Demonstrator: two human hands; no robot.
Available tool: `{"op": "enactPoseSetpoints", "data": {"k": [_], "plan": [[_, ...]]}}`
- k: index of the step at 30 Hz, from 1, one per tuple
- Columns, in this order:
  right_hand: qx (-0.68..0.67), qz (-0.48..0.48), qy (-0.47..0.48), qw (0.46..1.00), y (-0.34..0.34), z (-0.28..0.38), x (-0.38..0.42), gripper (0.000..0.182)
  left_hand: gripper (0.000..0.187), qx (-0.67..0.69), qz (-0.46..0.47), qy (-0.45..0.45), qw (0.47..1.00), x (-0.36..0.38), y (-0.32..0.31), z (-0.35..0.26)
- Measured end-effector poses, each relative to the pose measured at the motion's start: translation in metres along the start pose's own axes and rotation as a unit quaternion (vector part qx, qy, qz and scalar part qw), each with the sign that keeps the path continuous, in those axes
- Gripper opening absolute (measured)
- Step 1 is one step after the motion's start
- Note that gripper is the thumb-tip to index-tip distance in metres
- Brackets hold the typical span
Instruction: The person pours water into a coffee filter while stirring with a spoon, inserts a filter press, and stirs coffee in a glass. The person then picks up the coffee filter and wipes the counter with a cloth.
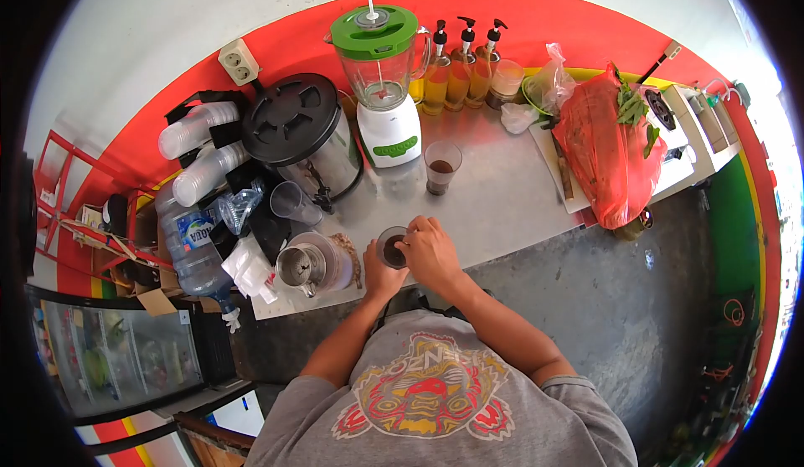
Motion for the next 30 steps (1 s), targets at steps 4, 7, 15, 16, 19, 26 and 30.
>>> {"op": "enactPoseSetpoints", "data": {"k": [4,7,15,16,19,26,30], "plan": [[-0.036,-0.031,-0.021,0.999,0.008,-0.003,-0.001,0.019,0.058,0.014,0.002,0.014,1.0,0.0,0.0,0.001],[-0.005,-0.041,-0.003,0.999,0.01,-0.001,-0.002,0.02,0.057,0.0,-0.006,-0.013,1.0,0.0,0.002,-0.005],[-0.007,-0.027,-0.007,1.0,0.005,0.002,-0.004,0.02,0.057,-0.003,-0.007,0.003,1.0,0.001,0.001,0.0],[-0.006,-0.027,-0.005,1.0,0.005,0.0,-0.003,0.02,0.057,-0.016,-0.005,-0.013,1.0,0.001,0.0,-0.002],[0.021,0.022,0.037,0.999,-0.006,0.007,-0.003,0.021,0.056,-0.006,-0.002,-0.013,1.0,0.0,0.003,-0.006],[0.005,0.0,0.012,1.0,-0.004,0.002,-0.005,0.02,0.056,-0.011,-0.004,-0.015,1.0,-0.001,0.004,-0.008],[-0.035,-0.043,-0.009,0.998,0.011,0.001,-0.007,0.021,0.057,0.003,-0.011,-0.008,1.0,-0.001,0.004,-0.008]]}}
Point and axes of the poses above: each hand's wrist, its own x-axis away from the middle knuckle, its own y-axis out of the back of the hand, z = x × y, the point moved 10 cm from there along -x, towards the middle knuckle, and after that the axes turned 15 degrees about x, right-handed, at the moved point
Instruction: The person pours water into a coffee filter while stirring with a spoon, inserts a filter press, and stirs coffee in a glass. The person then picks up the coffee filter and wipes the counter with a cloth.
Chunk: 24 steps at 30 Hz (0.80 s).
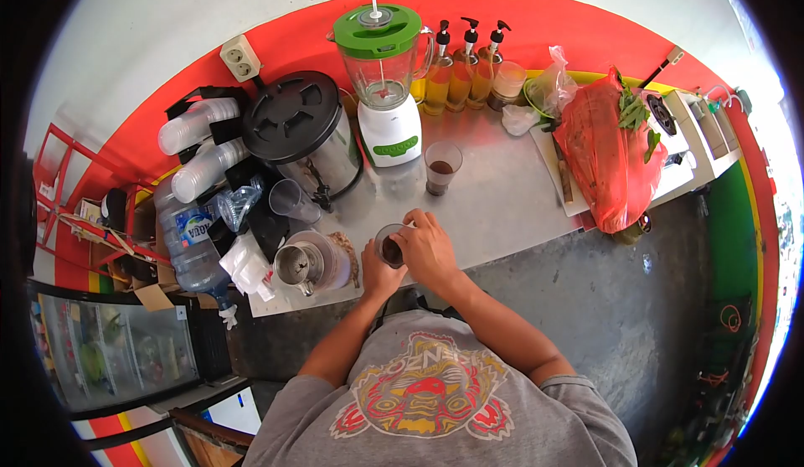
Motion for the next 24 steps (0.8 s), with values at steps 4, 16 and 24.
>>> {"op": "enactPoseSetpoints", "data": {"k": [4,16,24], "plan": [[0.058,0.055,0.024,0.996,-0.014,0.0,0.001,0.021,0.059,-0.019,0.01,0.006,1.0,0.0,-0.002,0.002],[0.035,0.043,0.01,0.998,-0.011,-0.003,-0.001,0.028,0.06,-0.004,0.001,0.005,1.0,0.0,-0.001,0.003],[0.019,0.035,0.003,0.999,-0.004,0.0,-0.004,0.024,0.059,0.006,-0.001,0.013,1.0,0.001,-0.002,0.006]]}}
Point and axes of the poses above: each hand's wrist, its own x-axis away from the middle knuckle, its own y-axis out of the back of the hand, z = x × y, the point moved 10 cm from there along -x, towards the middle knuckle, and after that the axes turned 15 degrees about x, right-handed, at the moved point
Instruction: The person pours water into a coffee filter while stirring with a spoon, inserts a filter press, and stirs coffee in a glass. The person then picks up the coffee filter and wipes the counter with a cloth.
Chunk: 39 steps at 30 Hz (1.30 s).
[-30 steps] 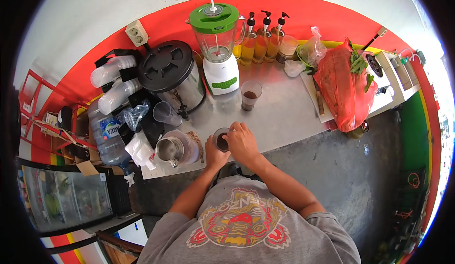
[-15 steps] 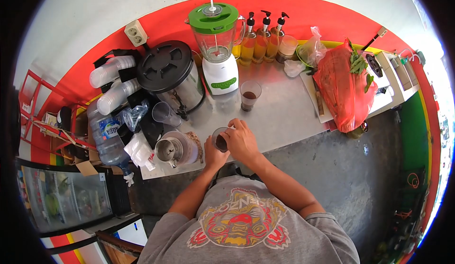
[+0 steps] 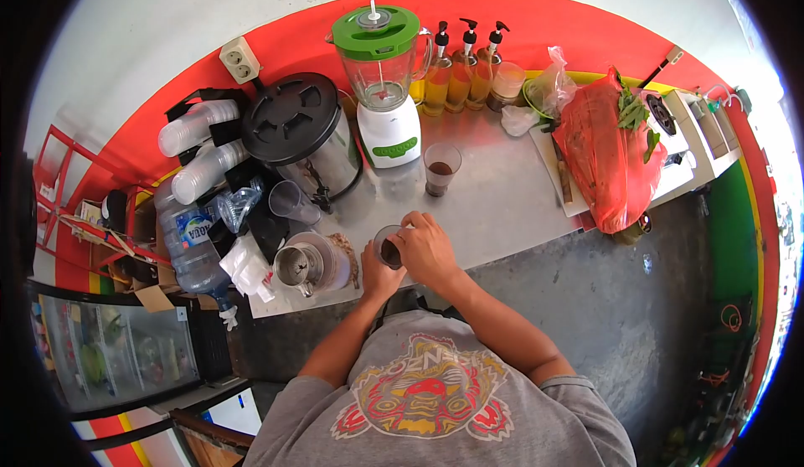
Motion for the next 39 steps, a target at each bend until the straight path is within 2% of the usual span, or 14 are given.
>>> {"op": "enactPoseSetpoints", "data": {"k": [3,10,13,15,17,19,22,24,27,31,34,36,39], "plan": [[0.072,0.032,0.016,0.997,-0.013,-0.001,0.003,0.024,0.061,0.0,-0.002,0.008,1.0,-0.001,0.0,0.0],[-0.018,-0.008,-0.006,1.0,-0.005,-0.002,0.002,0.024,0.061,-0.017,0.009,0.004,1.0,0.0,-0.002,0.003],[0.02,0.046,-0.004,0.999,-0.02,-0.004,0.005,0.023,0.061,-0.015,0.009,-0.003,1.0,-0.001,-0.001,-0.001],[-0.022,-0.021,-0.001,1.0,-0.002,-0.001,0.003,0.024,0.061,-0.007,0.006,0.01,1.0,0.0,0.0,0.0],[-0.003,-0.024,0.007,1.0,-0.005,0.0,0.004,0.024,0.061,0.002,0.003,0.022,1.0,0.0,0.0,0.002],[0.016,-0.028,0.016,0.999,-0.005,0.001,0.004,0.024,0.061,-0.014,0.011,-0.006,1.0,-0.001,-0.001,-0.002],[0.018,0.023,0.024,0.999,-0.012,0.004,0.003,0.024,0.062,-0.014,0.004,-0.011,1.0,0.0,0.0,-0.003],[-0.032,-0.029,0.001,0.999,0.0,0.002,0.002,0.025,0.061,-0.003,0.002,0.0,1.0,0.0,0.002,-0.004],[0.044,-0.005,0.023,0.999,-0.011,0.002,0.005,0.025,0.061,0.002,0.001,0.006,1.0,0.0,0.002,-0.003],[0.008,-0.003,0.009,1.0,-0.009,0.003,0.003,0.024,0.061,-0.011,0.006,0.009,1.0,0.0,0.001,-0.001],[-0.008,-0.042,0.004,0.999,-0.002,0.002,0.003,0.024,0.061,0.009,0.006,0.026,1.0,-0.001,0.002,-0.002],[0.063,0.022,0.016,0.998,-0.016,0.002,0.003,0.025,0.061,-0.002,0.005,0.019,1.0,0.0,0.002,-0.002],[-0.004,-0.024,0.017,1.0,-0.003,0.004,0.0,0.026,0.061,0.001,-0.001,0.021,1.0,0.0,0.002,0.0]]}}
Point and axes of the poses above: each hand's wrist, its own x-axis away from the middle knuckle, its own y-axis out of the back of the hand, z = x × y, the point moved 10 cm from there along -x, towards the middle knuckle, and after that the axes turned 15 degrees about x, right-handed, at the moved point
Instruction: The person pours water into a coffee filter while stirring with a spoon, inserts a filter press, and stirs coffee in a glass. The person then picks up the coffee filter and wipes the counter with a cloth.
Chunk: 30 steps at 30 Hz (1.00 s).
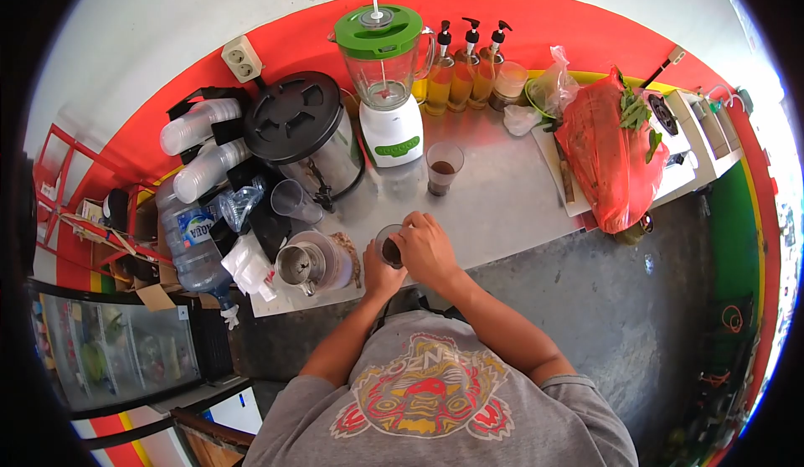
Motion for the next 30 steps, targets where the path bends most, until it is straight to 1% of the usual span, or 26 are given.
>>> {"op": "enactPoseSetpoints", "data": {"k": [4,6,7,9,10,12,13,16,18,19,21,22,23,24,25,28,29,30], "plan": [[0.001,0.001,-0.015,1.0,-0.002,-0.003,-0.001,0.025,0.062,0.016,-0.004,0.015,1.0,0.0,0.001,0.001],[0.042,0.059,-0.01,0.997,-0.014,-0.003,0.001,0.025,0.062,0.003,-0.002,0.007,1.0,0.0,0.0,0.003],[0.042,0.059,-0.009,0.997,-0.014,-0.003,0.0,0.025,0.062,-0.009,0.001,0.0,1.0,0.0,-0.001,0.003],[-0.014,0.016,-0.01,1.0,-0.001,0.001,-0.003,0.025,0.063,0.0,-0.002,0.01,1.0,0.001,-0.001,0.006],[-0.013,0.017,-0.009,1.0,-0.001,0.0,-0.002,0.025,0.063,0.009,-0.005,0.019,1.0,0.001,-0.001,0.007],[0.046,0.039,0.0,0.998,-0.008,0.001,-0.001,0.024,0.063,-0.003,0.001,0.006,1.0,0.0,-0.002,0.005],[0.046,0.039,0.0,0.998,-0.009,0.0,-0.002,0.024,0.063,-0.016,0.008,-0.008,1.0,0.0,-0.003,0.003],[0.027,0.039,-0.001,0.999,-0.012,-0.002,-0.003,0.023,0.062,-0.025,0.011,-0.013,1.0,-0.001,-0.004,0.004],[0.015,0.005,0.001,1.0,-0.002,0.0,-0.002,0.022,0.061,-0.011,0.008,-0.005,1.0,0.0,-0.002,0.002],[0.016,0.005,0.001,1.0,-0.003,-0.002,-0.001,0.022,0.061,0.003,0.004,0.003,1.0,-0.001,-0.001,0.001],[0.051,0.06,0.017,0.997,-0.015,-0.002,0.001,0.023,0.061,-0.006,0.009,-0.002,1.0,-0.001,-0.002,0.001],[0.05,0.059,0.016,0.997,-0.016,-0.003,0.001,0.023,0.061,-0.015,0.014,-0.007,1.0,-0.001,-0.002,0.0],[0.027,0.036,0.005,0.999,-0.008,-0.002,-0.001,0.023,0.061,-0.015,0.014,-0.007,1.0,-0.002,-0.001,-0.002],[0.003,0.013,-0.005,1.0,-0.001,-0.003,-0.002,0.024,0.065,0.001,0.017,0.01,1.0,-0.002,-0.001,-0.001],[0.003,0.013,-0.005,1.0,-0.002,-0.003,-0.001,0.024,0.069,0.018,0.019,0.028,0.999,-0.001,0.0,0.001],[0.016,0.015,-0.014,1.0,-0.004,-0.007,0.0,0.024,0.071,0.006,0.015,0.022,1.0,0.0,-0.002,0.004],[0.03,0.034,0.003,0.999,-0.007,-0.006,0.0,0.024,0.071,0.006,0.016,0.021,1.0,-0.001,-0.002,0.004],[0.044,0.053,0.019,0.997,-0.011,-0.003,0.0,0.024,0.067,0.0,0.009,0.017,1.0,0.0,-0.001,0.002]]}}
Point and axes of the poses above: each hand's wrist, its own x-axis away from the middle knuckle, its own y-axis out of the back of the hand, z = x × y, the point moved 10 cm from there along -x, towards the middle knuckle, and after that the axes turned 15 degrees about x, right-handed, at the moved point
